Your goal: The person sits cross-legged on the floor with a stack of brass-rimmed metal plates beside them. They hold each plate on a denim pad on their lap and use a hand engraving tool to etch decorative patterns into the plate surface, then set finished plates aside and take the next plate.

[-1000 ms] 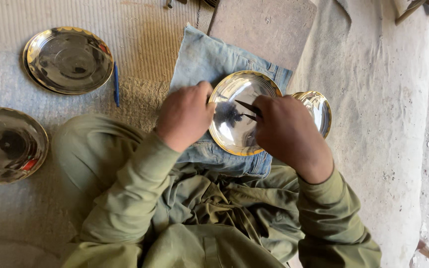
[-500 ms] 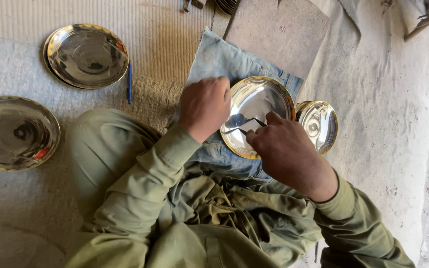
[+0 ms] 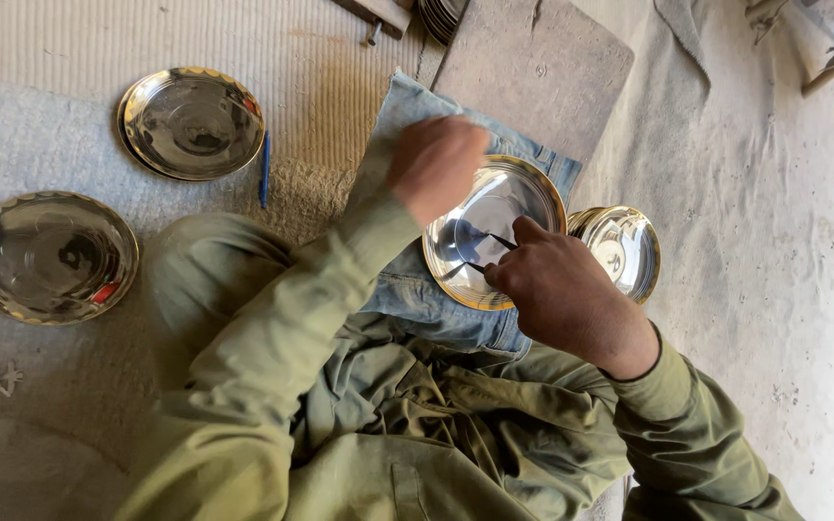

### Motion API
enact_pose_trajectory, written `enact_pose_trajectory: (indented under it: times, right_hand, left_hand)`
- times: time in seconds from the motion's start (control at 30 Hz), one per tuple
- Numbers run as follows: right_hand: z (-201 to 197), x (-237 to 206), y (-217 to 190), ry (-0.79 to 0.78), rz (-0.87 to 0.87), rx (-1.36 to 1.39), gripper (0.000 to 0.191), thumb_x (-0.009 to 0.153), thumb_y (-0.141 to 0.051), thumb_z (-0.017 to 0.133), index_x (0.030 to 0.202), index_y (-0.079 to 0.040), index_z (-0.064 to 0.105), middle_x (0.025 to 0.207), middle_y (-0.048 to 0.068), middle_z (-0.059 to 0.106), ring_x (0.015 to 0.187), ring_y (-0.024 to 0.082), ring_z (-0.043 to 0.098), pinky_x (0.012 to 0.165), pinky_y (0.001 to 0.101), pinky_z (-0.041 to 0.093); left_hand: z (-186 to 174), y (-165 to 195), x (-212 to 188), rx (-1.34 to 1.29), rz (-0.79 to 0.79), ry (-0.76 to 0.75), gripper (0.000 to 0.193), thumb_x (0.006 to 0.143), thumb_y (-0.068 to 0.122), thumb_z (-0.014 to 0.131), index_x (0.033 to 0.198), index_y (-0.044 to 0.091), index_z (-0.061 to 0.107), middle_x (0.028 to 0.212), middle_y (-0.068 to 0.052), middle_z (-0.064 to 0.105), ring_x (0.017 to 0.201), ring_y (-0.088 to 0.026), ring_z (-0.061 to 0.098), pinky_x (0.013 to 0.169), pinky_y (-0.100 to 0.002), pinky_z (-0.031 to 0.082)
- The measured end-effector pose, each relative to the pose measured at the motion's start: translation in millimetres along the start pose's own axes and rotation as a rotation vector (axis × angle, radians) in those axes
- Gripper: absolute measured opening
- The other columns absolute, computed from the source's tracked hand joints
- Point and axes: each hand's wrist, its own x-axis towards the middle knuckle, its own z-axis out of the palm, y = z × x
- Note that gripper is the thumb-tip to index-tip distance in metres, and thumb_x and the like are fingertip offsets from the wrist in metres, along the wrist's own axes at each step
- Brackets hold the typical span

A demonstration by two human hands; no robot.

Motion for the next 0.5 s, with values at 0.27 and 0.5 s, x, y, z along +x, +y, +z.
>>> enact_pose_trajectory:
  times: [0.27, 0.5]
  right_hand:
    - [4, -5, 6, 0.049, -0.058, -0.037, 0.017, 0.065, 0.001, 0.072, 0.079, -0.008, 0.076, 0.075, 0.003, 0.071, 0.099, 0.03, 0.058, 0.071, 0.0413, 0.054]
    - [11, -10, 10, 0.043, -0.051, 0.001, 0.023, 0.064, 0.004, 0.071, 0.082, -0.008, 0.077, 0.074, 0.001, 0.07, 0.096, 0.028, 0.058, 0.068, 0.0398, 0.055]
  left_hand:
    - [-44, 52, -41, 0.128, -0.334, 0.014, 0.012, 0.091, 0.013, 0.068, 0.098, 0.004, 0.064, 0.086, -0.015, 0.069, 0.081, -0.032, 0.068, 0.069, -0.045, 0.053]
    - [-36, 31, -75, 0.185, -0.248, -0.081, 0.015, 0.092, 0.012, 0.065, 0.079, 0.007, 0.061, 0.078, -0.015, 0.065, 0.076, -0.035, 0.065, 0.068, -0.049, 0.051]
